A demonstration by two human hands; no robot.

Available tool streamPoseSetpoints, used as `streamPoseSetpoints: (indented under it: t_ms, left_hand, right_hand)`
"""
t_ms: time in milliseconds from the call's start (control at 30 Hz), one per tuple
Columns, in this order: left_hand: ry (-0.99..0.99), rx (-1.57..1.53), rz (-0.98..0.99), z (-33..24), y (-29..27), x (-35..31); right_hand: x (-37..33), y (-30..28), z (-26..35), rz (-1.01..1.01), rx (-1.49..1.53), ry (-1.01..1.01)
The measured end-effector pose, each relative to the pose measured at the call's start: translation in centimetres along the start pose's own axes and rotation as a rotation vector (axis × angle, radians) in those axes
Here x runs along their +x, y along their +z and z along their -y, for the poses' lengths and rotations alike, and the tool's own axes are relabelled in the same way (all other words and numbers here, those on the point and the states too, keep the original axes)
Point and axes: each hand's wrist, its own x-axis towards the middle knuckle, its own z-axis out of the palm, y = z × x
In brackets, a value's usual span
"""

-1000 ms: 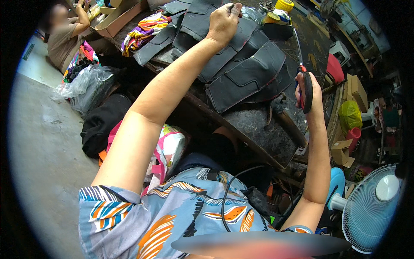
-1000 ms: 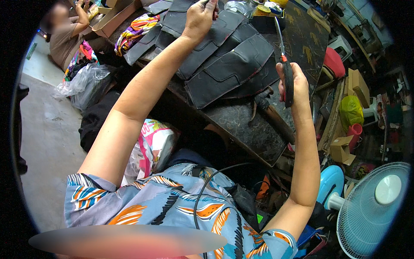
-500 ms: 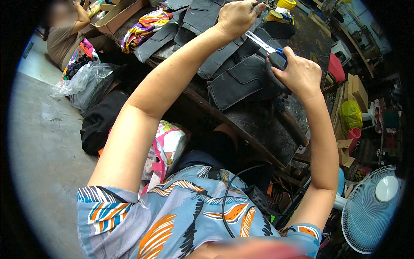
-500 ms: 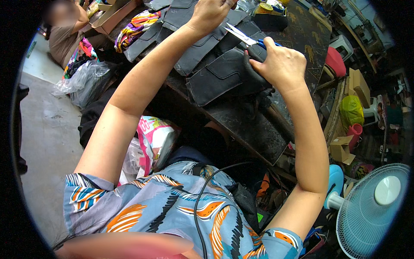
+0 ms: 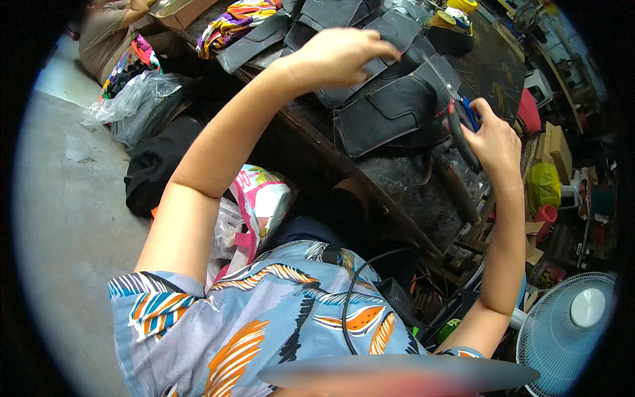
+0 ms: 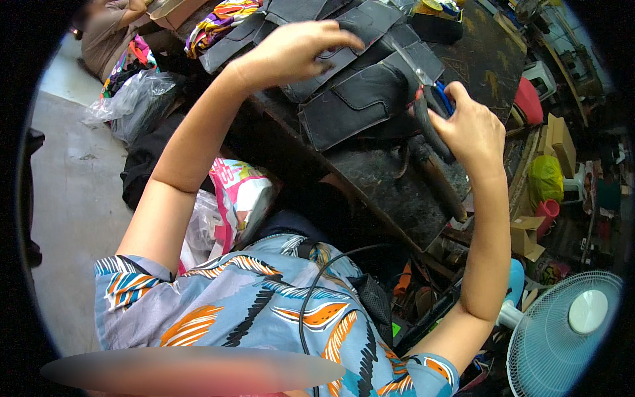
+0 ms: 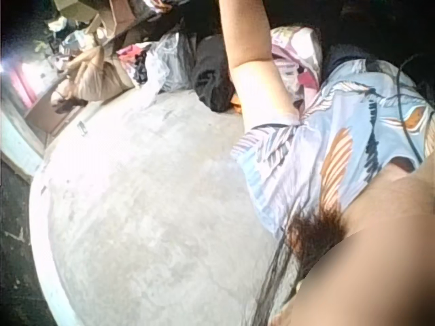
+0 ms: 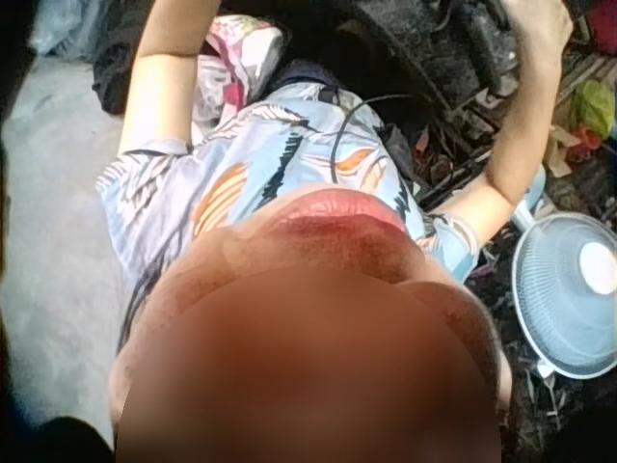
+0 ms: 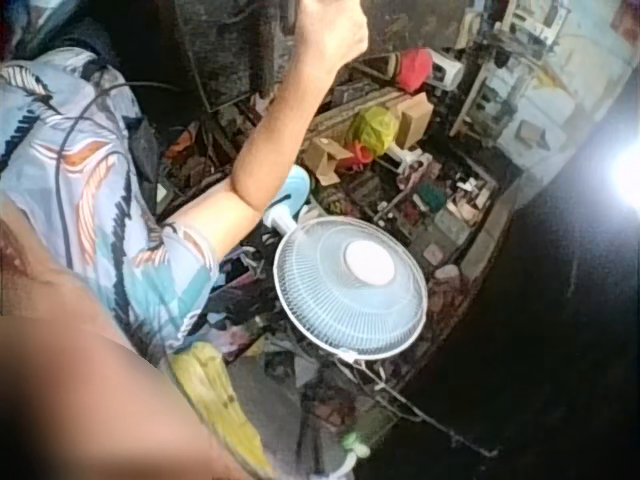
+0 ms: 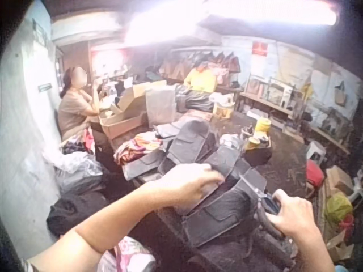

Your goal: The person applies a yellowish adhesive from a small jar to the edges of black leather pieces using a small brush. The person repeatedly dips the brush into the jar and coats the edges of multiple leather pieces, then places them on the table.

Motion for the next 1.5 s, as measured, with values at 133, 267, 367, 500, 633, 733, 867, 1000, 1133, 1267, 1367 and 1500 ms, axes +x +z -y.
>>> streamPoseSetpoints:
  t_ms: [133, 267, 367, 500, 633, 733, 867, 1000, 1133, 1267, 1367, 1500]
  left_hand:
    - [0.015, -0.02, 0.216, -0.6, 0.9, -3.0]
    - [0.011, 0.05, 0.113, -0.3, 1.4, -3.1]
    - [0.036, 0.077, 0.036, -0.4, 1.4, -3.0]
    - [0.065, 0.139, -0.049, -1.0, 1.0, -2.7]
    - [0.083, 0.235, -0.093, -1.6, 0.9, -2.5]
    - [-0.026, 0.195, -0.176, -1.7, 1.0, -3.1]
    - [-0.052, 0.049, -0.2, -1.9, 1.6, -4.0]
    - [-0.039, 0.07, -0.175, -2.5, 1.5, -4.1]
    - [-0.129, -0.016, -0.304, -3.3, -0.4, -5.4]
    - [-0.562, 0.044, 0.136, -3.8, -1.6, -8.7]
    - [-0.68, -0.107, 0.234, -4.1, 0.5, -10.2]
    - [-0.75, -0.741, 0.03, -3.5, 2.9, -11.1]
  right_hand:
    - [-2.6, -0.8, 0.8, 0.062, -0.022, -0.115]
    - [-3.5, -1.2, 2.0, 0.022, -0.077, -0.264]
    - [-3.5, -1.4, 2.9, -0.023, -0.152, -0.342]
    - [-3.1, -1.6, 4.2, -0.056, -0.211, -0.412]
    - [-3.2, -1.4, 4.8, -0.057, -0.268, -0.464]
    - [-3.3, -1.1, 4.5, -0.118, -0.266, -0.476]
    - [-3.2, -0.3, 3.9, -0.132, -0.298, -0.479]
    - [-2.7, 1.3, 3.9, -0.107, -0.262, -0.456]
    - [-2.7, 2.2, 3.5, -0.11, -0.204, -0.438]
    - [-3.7, 1.7, 2.5, -0.068, -0.108, -0.375]
    - [-4.3, 1.4, 2.2, -0.073, -0.074, -0.359]
    - [-4.7, 2.0, 2.1, -0.05, -0.015, -0.341]
